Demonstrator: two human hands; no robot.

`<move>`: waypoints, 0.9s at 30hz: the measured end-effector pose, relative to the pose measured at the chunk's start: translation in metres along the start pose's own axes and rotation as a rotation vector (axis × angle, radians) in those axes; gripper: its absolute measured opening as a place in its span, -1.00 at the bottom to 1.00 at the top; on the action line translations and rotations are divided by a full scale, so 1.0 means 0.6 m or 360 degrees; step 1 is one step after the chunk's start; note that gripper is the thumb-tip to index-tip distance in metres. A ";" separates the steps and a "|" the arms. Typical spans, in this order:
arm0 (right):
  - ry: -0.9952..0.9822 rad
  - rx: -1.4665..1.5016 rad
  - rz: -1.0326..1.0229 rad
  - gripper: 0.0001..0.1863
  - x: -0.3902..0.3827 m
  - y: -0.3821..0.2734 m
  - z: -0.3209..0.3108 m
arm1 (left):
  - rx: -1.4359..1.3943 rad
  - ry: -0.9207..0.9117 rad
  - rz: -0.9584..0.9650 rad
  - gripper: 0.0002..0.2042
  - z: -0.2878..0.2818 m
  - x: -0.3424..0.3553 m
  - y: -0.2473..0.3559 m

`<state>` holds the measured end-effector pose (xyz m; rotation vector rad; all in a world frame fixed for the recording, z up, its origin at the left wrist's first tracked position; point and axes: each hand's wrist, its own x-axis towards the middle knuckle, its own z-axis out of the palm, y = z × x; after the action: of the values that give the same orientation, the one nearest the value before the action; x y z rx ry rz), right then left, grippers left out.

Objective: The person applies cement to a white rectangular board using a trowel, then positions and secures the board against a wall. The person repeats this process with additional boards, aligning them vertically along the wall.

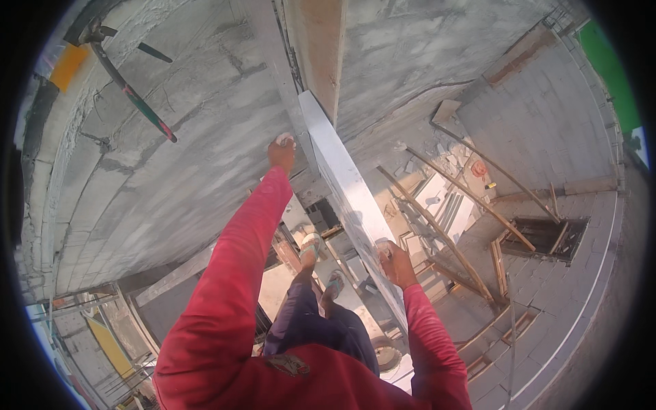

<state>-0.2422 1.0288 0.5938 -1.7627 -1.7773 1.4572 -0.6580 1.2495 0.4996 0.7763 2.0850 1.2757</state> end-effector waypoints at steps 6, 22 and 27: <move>-0.0039 -0.0031 0.0202 -0.63 0.090 -0.071 0.001 | -0.0143 -0.0257 -0.0088 -0.76 0.004 0.026 0.009; -0.0086 -0.0167 0.0015 -0.52 0.285 -0.198 0.062 | -0.0626 -0.0446 -0.0199 -0.65 -0.016 0.037 0.002; -0.0127 0.0019 0.0075 -0.57 0.284 -0.190 0.064 | -0.0513 -0.0295 -0.0301 -0.64 -0.001 0.041 -0.003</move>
<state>-0.3820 1.1837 0.5847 -1.7757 -1.7722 1.5748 -0.6753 1.2661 0.4939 0.5191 1.7059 1.3349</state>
